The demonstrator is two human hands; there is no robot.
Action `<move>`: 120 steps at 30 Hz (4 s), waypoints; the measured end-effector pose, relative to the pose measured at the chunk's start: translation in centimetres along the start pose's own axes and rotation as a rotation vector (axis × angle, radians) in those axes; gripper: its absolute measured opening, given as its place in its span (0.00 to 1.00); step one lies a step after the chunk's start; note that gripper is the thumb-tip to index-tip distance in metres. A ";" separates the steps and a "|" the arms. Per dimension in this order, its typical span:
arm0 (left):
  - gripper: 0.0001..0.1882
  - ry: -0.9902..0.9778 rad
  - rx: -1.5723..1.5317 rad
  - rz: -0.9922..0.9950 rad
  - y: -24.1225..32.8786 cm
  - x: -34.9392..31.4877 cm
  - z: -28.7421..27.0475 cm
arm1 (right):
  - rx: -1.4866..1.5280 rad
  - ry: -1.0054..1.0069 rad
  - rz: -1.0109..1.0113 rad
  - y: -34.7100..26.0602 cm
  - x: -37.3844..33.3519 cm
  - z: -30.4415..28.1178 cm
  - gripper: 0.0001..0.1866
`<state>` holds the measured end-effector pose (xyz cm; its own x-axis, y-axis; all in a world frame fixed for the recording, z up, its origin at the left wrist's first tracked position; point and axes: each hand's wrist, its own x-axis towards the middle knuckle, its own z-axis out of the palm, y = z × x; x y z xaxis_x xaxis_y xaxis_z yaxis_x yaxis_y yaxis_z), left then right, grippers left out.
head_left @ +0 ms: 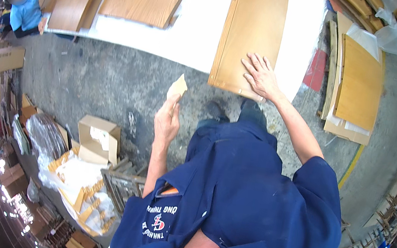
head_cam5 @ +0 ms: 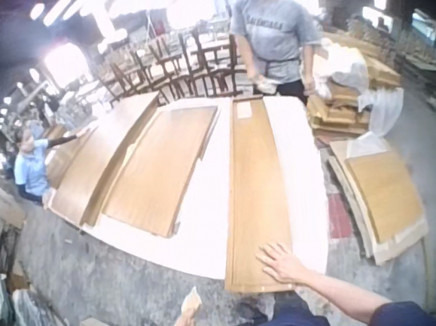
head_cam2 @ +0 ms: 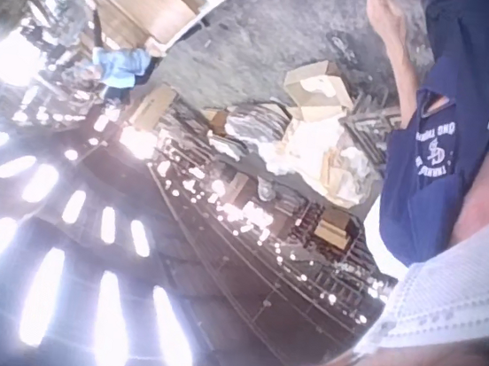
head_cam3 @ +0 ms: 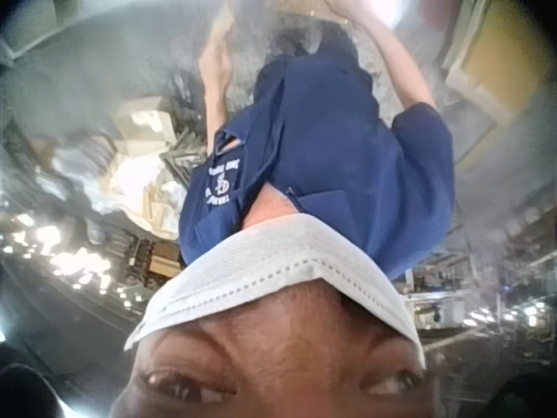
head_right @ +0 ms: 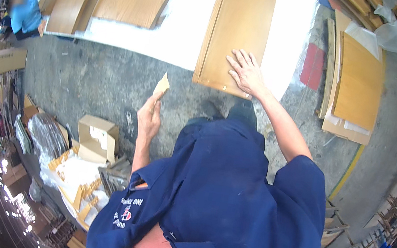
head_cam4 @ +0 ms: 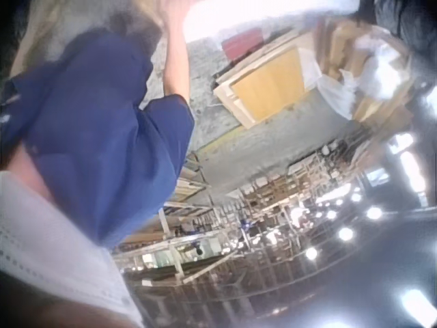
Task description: The person unpacks a white plastic bag and places it into a cardboard box, then moves to a workbench and sands multiple flat wooden panels with a sanding block. The person flips and repositions the panels while sanding their surfaces. Other workers are present in the background.
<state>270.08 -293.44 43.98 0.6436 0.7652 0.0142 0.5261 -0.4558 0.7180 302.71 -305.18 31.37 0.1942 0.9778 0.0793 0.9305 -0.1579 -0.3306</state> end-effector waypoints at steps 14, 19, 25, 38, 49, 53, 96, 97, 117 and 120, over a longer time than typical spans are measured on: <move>0.32 -0.556 0.506 0.447 7.8 22.2 23.9 | -0.102 0.286 0.404 26.5 15.0 -4.6 0.27; 0.30 -0.176 0.775 0.700 7.1 45.2 30.2 | 0.002 0.400 0.469 28.3 14.5 -4.0 0.22; 0.21 0.109 0.558 0.734 9.3 65.7 36.3 | 0.044 0.417 0.505 28.4 15.4 -4.5 0.21; 0.30 -1.040 0.413 0.805 7.3 16.6 21.4 | 0.161 0.539 0.541 28.1 15.4 -4.4 0.27; 0.22 0.120 -0.260 -0.165 7.5 3.2 7.9 | 0.125 0.192 0.599 5.7 25.5 -0.2 0.41; 0.23 0.146 -0.257 -0.364 5.0 -1.8 7.2 | 0.167 0.153 0.564 5.5 26.9 -0.4 0.42; 0.22 -0.580 -0.176 -0.365 -7.2 28.6 -12.0 | 0.093 0.445 0.559 37.8 53.0 1.4 0.41; 0.22 -0.622 -0.211 -0.358 -6.4 29.7 -11.8 | 0.114 0.424 0.564 37.9 52.8 1.2 0.41; 0.23 -0.645 -0.325 -0.321 -5.5 31.6 -11.7 | 0.322 0.597 0.673 17.7 36.1 2.5 0.34; 0.24 -0.647 -0.336 -0.245 -5.8 31.4 -11.5 | 0.311 0.609 0.651 14.7 32.5 2.4 0.34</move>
<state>280.89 -261.53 48.28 0.7819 0.3612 -0.5081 0.5649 -0.0659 0.8225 321.92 -275.40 26.80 0.8572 0.4561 0.2391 0.4742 -0.5181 -0.7118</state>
